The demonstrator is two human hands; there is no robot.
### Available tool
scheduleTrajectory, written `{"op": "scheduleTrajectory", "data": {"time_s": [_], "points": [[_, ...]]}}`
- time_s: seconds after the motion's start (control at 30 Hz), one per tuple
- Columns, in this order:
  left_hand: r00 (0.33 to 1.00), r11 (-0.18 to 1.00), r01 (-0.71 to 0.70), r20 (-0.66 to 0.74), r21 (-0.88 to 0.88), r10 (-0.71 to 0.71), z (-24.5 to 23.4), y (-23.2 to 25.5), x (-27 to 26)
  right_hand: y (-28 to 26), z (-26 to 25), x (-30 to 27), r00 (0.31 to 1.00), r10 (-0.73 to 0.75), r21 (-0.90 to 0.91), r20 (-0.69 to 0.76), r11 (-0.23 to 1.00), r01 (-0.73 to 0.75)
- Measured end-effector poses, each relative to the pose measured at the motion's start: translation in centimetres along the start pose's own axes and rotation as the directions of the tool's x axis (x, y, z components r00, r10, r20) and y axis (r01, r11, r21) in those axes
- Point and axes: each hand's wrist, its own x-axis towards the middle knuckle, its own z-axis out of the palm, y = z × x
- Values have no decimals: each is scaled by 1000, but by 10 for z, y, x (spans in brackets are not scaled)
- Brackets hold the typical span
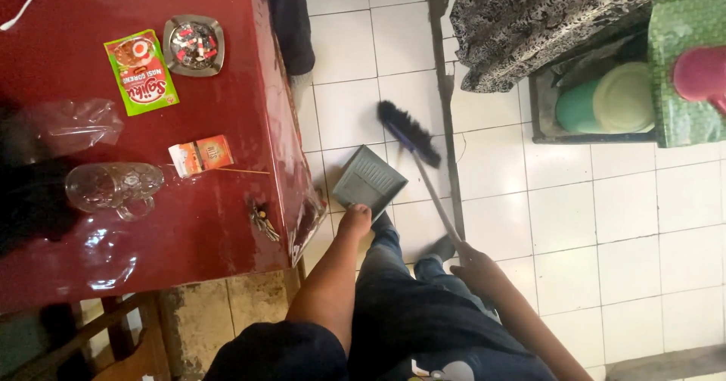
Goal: Sweeping the tiled floor using a broom and collecting debris with a dustpan.
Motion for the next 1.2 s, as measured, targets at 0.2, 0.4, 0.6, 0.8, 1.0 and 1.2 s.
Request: {"op": "scheduleTrajectory", "data": {"time_s": [0.2, 0.4, 0.6, 0.8, 1.0, 1.2], "points": [[969, 931, 206, 196, -301, -151, -12, 16, 11, -5, -43, -45, 994, 47, 29, 98, 998, -50], [944, 839, 322, 209, -439, -254, -39, 40, 14, -43, -102, -62, 992, 79, -84, 99, 994, -71], [876, 706, 475, 358, -525, -323, -47, 76, 44, -79, -181, 21, 992, -115, -211, -58, 972, 100], [929, 904, -329, -76, 274, 362, -9, 63, 78, -81, -208, 163, 977, -205, -56, -56, 978, 202], [941, 914, 319, -33, -251, -337, 0, 109, 112, -133, -310, 157, 982, -46, -215, 184, 973, 86], [774, 708, 620, 116, -338, -622, -50, 205, 92, -177, -416, 143, 949, -133, -391, 286, 888, 242]]}}
